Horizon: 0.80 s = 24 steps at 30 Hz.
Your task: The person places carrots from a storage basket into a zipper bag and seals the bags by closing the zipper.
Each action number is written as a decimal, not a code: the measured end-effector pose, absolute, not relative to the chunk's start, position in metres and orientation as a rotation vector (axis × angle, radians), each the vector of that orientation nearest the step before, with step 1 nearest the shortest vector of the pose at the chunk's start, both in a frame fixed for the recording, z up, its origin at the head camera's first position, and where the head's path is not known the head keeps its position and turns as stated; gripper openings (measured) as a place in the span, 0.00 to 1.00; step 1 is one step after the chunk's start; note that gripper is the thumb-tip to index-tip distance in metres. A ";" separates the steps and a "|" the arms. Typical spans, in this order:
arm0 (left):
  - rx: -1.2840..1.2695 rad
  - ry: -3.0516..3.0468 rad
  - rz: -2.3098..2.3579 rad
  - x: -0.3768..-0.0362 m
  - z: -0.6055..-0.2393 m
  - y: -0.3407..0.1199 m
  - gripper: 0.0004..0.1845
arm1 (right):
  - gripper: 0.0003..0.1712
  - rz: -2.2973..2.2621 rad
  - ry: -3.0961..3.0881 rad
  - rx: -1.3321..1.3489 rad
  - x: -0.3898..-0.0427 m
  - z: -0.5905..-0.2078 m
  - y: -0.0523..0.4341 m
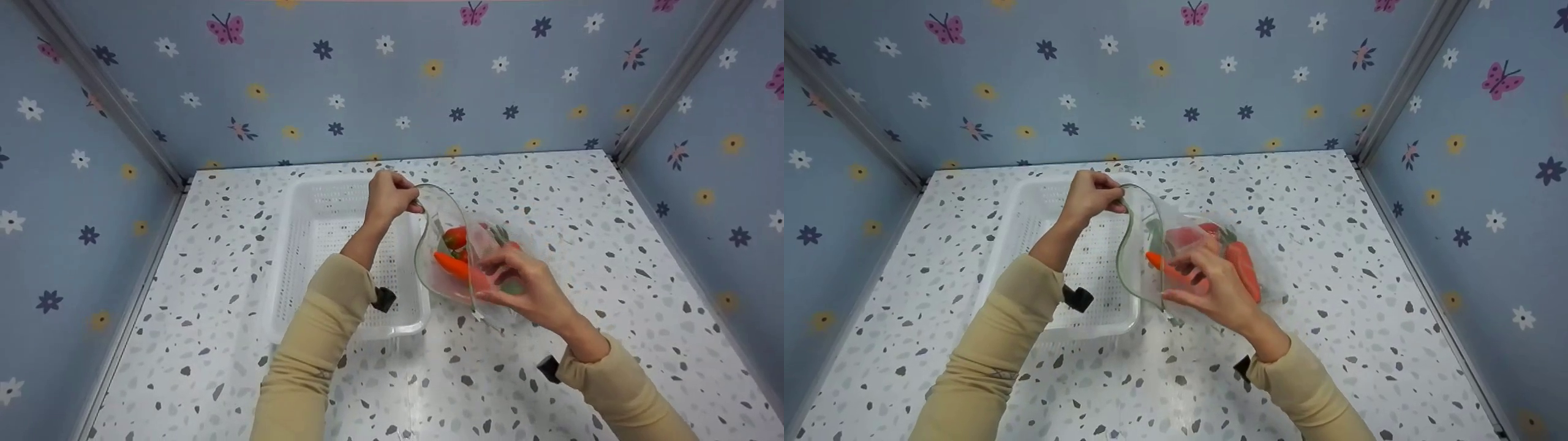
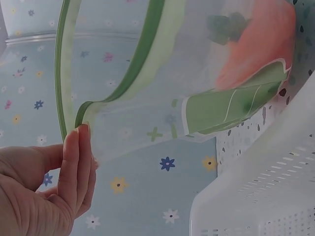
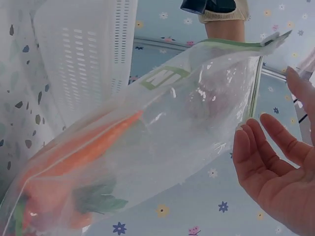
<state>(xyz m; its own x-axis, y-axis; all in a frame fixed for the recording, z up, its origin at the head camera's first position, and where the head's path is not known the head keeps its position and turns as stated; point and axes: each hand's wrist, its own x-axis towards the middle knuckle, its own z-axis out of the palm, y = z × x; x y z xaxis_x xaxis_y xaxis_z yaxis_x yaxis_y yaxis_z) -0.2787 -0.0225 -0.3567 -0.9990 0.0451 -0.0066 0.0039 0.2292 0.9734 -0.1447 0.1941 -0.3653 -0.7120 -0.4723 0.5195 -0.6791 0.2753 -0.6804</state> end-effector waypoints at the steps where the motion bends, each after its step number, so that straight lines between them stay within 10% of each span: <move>1: 0.044 2.439 1.927 -0.279 -0.357 -0.022 0.05 | 0.23 1.384 -2.314 1.112 -0.143 -0.366 0.194; 15: -0.015 2.464 1.889 -0.278 -0.359 -0.023 0.05 | 0.39 1.112 -2.265 1.330 -0.140 -0.399 0.200; 24: -0.032 2.418 1.908 -0.277 -0.364 -0.028 0.04 | 0.32 1.104 -2.214 1.288 -0.144 -0.416 0.205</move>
<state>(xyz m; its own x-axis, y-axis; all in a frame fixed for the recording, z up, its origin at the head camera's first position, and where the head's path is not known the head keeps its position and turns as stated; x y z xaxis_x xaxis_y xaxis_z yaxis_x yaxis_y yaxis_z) -0.2774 -0.0279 -0.3643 -0.9979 0.0216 -0.0606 -0.0539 0.2329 0.9710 -0.1437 0.2052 -0.4162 -0.5254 -0.5740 0.6281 -0.8470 0.2828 -0.4500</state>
